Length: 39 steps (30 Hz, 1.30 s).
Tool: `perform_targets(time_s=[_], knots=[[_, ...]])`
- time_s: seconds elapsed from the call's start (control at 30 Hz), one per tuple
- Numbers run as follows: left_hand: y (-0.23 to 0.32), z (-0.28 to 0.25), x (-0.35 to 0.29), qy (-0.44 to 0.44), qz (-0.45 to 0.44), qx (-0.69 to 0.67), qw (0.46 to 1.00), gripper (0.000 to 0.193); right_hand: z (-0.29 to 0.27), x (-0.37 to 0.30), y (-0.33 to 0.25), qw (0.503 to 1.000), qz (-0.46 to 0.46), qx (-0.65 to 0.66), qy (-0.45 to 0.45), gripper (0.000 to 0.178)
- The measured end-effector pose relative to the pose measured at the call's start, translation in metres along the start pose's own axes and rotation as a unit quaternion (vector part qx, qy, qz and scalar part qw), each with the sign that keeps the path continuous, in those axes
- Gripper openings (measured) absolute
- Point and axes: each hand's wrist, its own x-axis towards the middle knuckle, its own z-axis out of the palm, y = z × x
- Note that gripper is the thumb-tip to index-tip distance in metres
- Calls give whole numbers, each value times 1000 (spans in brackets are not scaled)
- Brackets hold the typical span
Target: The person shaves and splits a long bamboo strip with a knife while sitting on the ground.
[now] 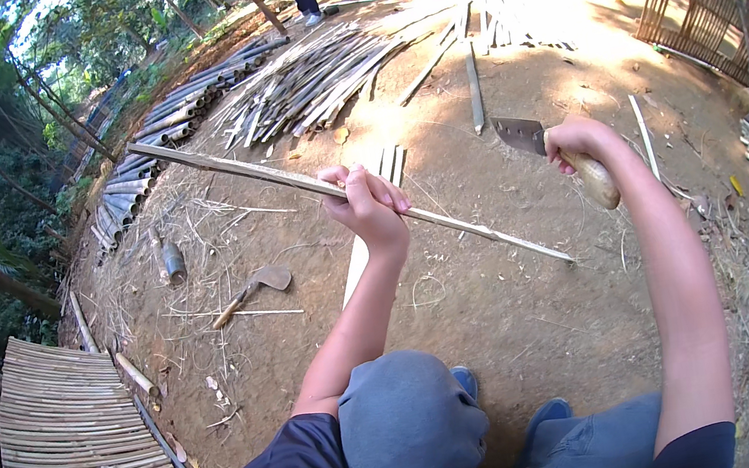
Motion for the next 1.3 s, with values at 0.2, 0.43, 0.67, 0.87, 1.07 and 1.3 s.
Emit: perform_targets(time_s=[0.2, 0.43, 0.67, 0.87, 1.07, 1.3], knots=[[2, -4, -7, -14, 17, 0, 1000, 16, 30, 1, 43, 986, -41, 161, -19, 13], [2, 5, -10, -15, 16, -2, 1000, 16, 3, 12, 84, 967, -26, 254, -11, 19], [4, 7, -9, -27, 31, -6, 999, 14, 7, 21, 103, 942, -42, 332, 34, 16], [0, 11, -9, -11, 31, -5, 999, 17, 8, 45, 122, 964, 3, 247, 104, 8], [0, 5, -9, -13, 35, 12, 999, 17, 12, 42, 123, 972, 21, 201, 123, 6], [0, 6, -8, -21, 36, 12, 999, 16, 11, 46, 125, 962, 20, 245, 115, 6]])
